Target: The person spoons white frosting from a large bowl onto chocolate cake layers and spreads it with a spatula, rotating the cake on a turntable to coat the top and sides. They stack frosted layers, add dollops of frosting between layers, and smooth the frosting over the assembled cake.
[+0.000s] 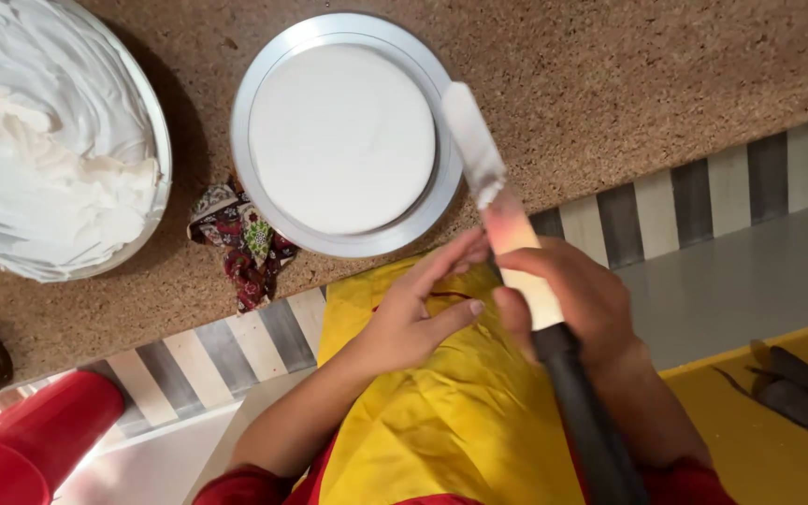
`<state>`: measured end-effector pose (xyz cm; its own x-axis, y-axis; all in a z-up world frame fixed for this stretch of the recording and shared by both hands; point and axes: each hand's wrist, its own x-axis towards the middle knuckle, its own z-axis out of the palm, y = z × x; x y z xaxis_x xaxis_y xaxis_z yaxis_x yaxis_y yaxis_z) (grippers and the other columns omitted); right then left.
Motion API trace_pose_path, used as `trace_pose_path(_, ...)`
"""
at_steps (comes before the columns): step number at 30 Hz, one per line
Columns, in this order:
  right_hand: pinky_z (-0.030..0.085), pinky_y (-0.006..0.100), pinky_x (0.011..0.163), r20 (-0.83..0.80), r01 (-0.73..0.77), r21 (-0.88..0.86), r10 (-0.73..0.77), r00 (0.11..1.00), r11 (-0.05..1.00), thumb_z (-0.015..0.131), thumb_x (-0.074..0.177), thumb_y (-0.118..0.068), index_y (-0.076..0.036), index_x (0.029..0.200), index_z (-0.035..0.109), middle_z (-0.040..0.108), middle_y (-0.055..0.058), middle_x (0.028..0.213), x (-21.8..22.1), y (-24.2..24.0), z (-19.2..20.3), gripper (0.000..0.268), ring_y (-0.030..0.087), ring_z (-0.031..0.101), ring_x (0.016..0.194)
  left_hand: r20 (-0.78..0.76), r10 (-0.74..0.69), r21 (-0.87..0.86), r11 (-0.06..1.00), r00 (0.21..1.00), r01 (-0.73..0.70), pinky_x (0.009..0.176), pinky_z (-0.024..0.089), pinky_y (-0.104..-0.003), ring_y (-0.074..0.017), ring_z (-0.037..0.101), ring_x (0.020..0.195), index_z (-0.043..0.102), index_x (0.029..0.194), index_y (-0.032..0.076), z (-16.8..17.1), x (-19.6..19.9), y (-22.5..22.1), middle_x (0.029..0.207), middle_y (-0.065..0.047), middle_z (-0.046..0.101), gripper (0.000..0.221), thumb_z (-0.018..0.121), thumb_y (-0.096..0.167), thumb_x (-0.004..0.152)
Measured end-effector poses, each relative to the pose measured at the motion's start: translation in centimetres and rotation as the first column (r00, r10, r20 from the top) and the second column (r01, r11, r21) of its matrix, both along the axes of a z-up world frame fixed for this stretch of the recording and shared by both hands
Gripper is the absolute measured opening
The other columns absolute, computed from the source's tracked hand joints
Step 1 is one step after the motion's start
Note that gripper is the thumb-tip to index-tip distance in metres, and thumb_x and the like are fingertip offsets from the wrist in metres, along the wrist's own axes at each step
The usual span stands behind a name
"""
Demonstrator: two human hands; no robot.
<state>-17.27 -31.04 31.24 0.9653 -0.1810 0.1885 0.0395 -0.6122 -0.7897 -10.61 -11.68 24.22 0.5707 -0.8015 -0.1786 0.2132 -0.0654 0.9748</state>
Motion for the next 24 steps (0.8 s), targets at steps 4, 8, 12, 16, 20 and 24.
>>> trace_pose_path(4, 0.058, 0.035, 0.073, -0.024, -0.136, -0.073, 0.134, 0.991, 0.988, 0.071, 0.092, -0.006, 0.002, 0.113, 0.061, 0.067, 0.017, 0.101, 3.7, 0.8, 1.6, 0.024, 0.028, 0.071, 0.086, -0.354, -0.051, -0.237, 0.971, 0.934, -0.037, 0.126, 0.034, -0.034, -0.0209, 0.039, 0.152, 0.014, 0.169, 0.004, -1.1, 0.3, -0.3, 0.162, -0.012, 0.041, 0.092, 0.059, -0.014, 0.091)
trace_pose_path(8, 0.054, 0.038, 0.065, -0.062, -0.201, -0.130, 0.194, 0.979, 0.971, 0.071, 0.088, -0.003, 0.003, 0.111, 0.060, 0.063, 0.018, 0.094, 5.7, 0.8, 1.5, 0.027, 0.030, 0.066, 0.077, -0.561, -0.040, -0.266, 0.955, 0.827, -0.134, 0.121, 0.037, -0.033, -0.0217, 0.034, 0.155, 0.006, 0.169, 0.005, -2.3, 0.4, -0.1, 0.164, -0.013, 0.035, 0.097, 0.057, -0.018, 0.090)
trace_pose_path(12, 0.053, 0.038, 0.064, -0.091, -0.217, -0.132, 0.206, 0.974, 0.967, 0.072, 0.087, -0.002, 0.003, 0.111, 0.060, 0.063, 0.018, 0.092, 6.8, 0.6, 1.4, 0.027, 0.030, 0.065, 0.075, -0.594, -0.047, -0.260, 0.956, 0.803, -0.136, 0.117, 0.037, -0.031, -0.0199, 0.030, 0.158, 0.004, 0.169, 0.006, -1.7, 1.7, -0.1, 0.168, -0.012, 0.031, 0.096, 0.054, -0.017, 0.090)
trace_pose_path(16, 0.053, 0.038, 0.063, -0.106, -0.230, -0.127, 0.217, 0.970, 0.965, 0.073, 0.086, -0.002, 0.003, 0.111, 0.060, 0.063, 0.017, 0.092, 7.7, 0.5, 1.5, 0.028, 0.029, 0.065, 0.075, -0.577, -0.047, -0.253, 0.960, 0.816, -0.124, 0.118, 0.038, -0.030, -0.0206, 0.035, 0.154, 0.004, 0.169, 0.006, -2.0, 2.3, 0.0, 0.168, -0.015, 0.032, 0.095, 0.055, -0.017, 0.092)
trace_pose_path(20, 0.053, 0.037, 0.062, -0.116, -0.229, -0.120, 0.215, 0.970, 0.966, 0.073, 0.086, -0.002, 0.003, 0.112, 0.060, 0.063, 0.018, 0.093, 8.4, 0.3, 1.3, 0.029, 0.028, 0.066, 0.075, -0.606, -0.039, -0.236, 0.963, 0.795, -0.133, 0.117, 0.040, -0.030, -0.0198, 0.038, 0.151, 0.004, 0.169, 0.005, -2.1, 2.9, -0.2, 0.166, -0.014, 0.034, 0.093, 0.055, -0.015, 0.095)
trace_pose_path(24, 0.052, 0.036, 0.060, -0.135, -0.227, -0.107, 0.212, 0.968, 0.968, 0.074, 0.085, -0.001, 0.002, 0.112, 0.060, 0.063, 0.017, 0.093, 8.7, 0.3, 0.8, 0.030, 0.027, 0.066, 0.073, -0.591, -0.033, -0.222, 0.967, 0.806, -0.123, 0.117, 0.039, -0.030, -0.0190, 0.038, 0.152, 0.006, 0.170, 0.004, -2.4, 3.2, -0.1, 0.165, -0.012, 0.036, 0.093, 0.054, -0.016, 0.093)
